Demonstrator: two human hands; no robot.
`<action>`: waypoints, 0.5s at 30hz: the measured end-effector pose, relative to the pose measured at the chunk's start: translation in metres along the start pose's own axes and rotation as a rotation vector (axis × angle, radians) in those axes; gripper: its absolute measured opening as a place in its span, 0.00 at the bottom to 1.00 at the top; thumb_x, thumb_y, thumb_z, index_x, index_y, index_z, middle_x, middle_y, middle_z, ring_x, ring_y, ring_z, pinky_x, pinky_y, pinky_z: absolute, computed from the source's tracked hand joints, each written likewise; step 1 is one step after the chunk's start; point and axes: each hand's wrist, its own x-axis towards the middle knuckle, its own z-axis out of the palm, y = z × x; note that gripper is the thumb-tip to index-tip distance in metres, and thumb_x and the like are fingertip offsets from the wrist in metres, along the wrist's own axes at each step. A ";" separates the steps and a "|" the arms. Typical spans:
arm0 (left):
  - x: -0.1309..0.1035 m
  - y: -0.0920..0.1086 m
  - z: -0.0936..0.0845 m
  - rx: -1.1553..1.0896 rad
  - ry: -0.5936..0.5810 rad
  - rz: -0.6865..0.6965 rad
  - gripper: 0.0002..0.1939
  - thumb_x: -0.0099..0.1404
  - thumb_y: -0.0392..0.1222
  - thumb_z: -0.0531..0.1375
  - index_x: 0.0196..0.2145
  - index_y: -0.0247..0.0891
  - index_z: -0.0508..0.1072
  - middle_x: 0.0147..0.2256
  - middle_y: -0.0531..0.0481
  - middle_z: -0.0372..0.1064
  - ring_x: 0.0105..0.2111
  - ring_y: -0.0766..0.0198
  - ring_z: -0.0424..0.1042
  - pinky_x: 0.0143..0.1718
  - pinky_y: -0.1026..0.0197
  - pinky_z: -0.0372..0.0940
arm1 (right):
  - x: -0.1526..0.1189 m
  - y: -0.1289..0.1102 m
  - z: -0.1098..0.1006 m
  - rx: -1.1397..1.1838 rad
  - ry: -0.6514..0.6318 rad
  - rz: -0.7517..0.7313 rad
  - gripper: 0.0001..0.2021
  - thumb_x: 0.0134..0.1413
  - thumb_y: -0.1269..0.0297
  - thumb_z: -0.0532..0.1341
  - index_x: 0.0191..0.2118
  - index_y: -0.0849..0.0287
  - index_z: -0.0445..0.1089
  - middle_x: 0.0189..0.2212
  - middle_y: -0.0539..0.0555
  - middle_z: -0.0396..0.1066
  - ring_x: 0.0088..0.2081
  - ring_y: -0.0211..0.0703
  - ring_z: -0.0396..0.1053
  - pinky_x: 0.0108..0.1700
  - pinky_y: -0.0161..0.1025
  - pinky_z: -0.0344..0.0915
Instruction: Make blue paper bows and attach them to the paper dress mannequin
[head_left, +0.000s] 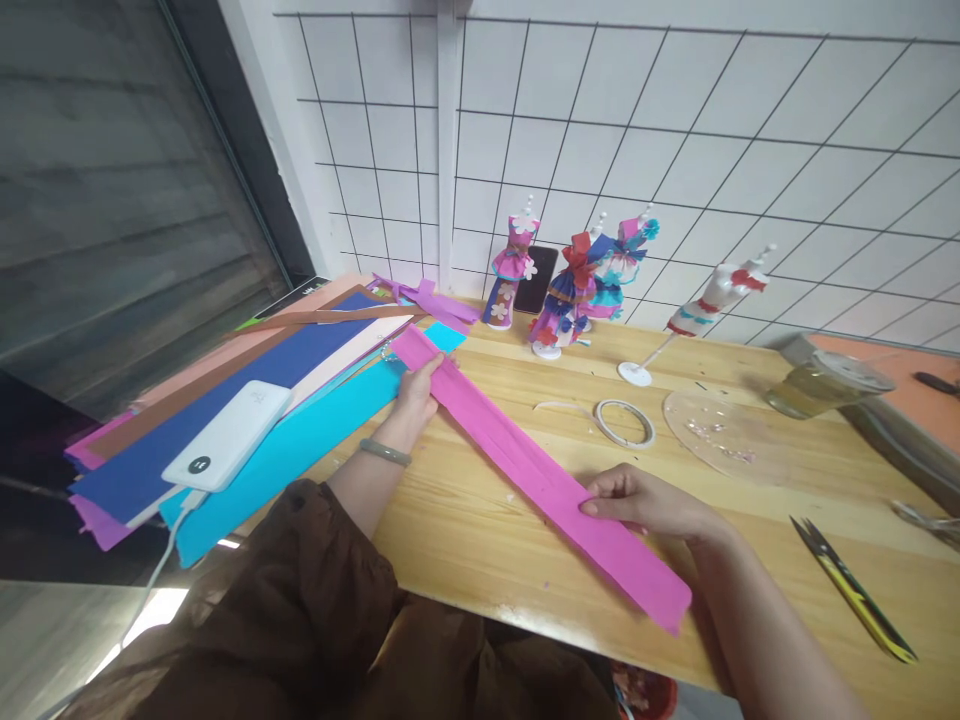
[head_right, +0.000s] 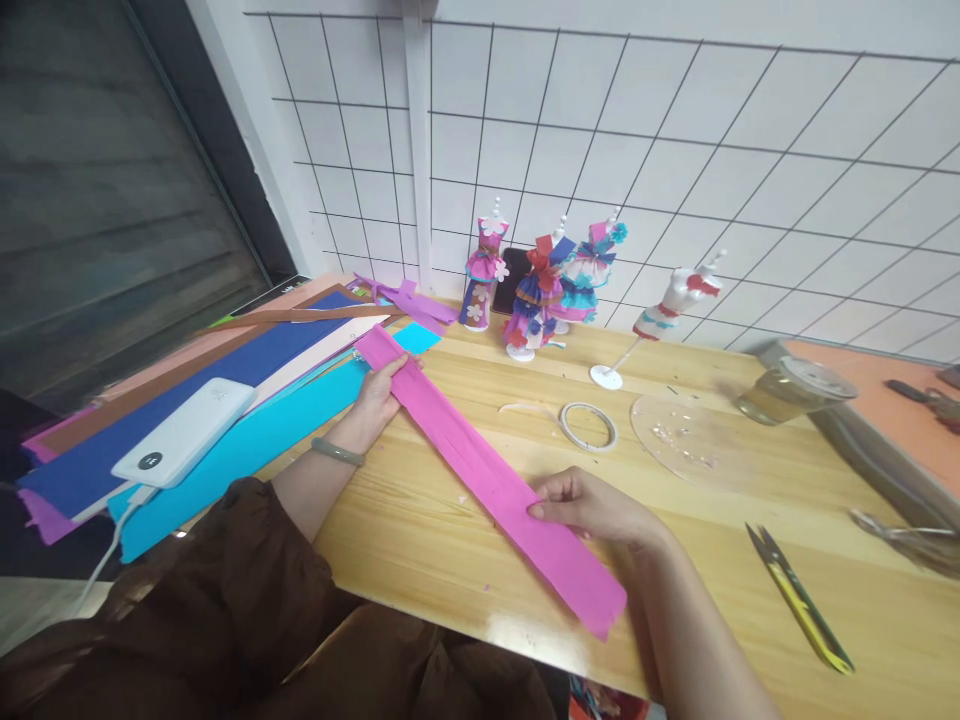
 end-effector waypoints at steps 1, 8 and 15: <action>0.000 -0.001 0.000 0.006 0.004 0.006 0.09 0.46 0.33 0.63 0.28 0.29 0.70 0.25 0.44 0.72 0.27 0.61 0.72 0.34 0.58 0.67 | -0.001 0.000 0.000 0.009 0.009 0.011 0.15 0.44 0.53 0.60 0.26 0.63 0.68 0.15 0.45 0.57 0.15 0.27 0.49 0.17 0.30 0.42; 0.000 -0.006 -0.003 0.026 -0.009 0.001 0.09 0.45 0.32 0.64 0.28 0.29 0.69 0.24 0.44 0.71 0.27 0.60 0.72 0.36 0.55 0.67 | -0.006 -0.001 -0.002 0.035 0.002 -0.009 0.14 0.43 0.55 0.61 0.24 0.64 0.69 0.14 0.44 0.55 0.16 0.26 0.46 0.17 0.30 0.41; -0.002 -0.003 -0.001 0.043 -0.029 -0.012 0.10 0.48 0.35 0.62 0.30 0.29 0.69 0.27 0.43 0.72 0.29 0.59 0.72 0.37 0.55 0.66 | -0.003 -0.002 0.000 0.104 -0.031 -0.042 0.13 0.44 0.56 0.61 0.28 0.64 0.70 0.19 0.47 0.63 0.20 0.29 0.55 0.21 0.30 0.49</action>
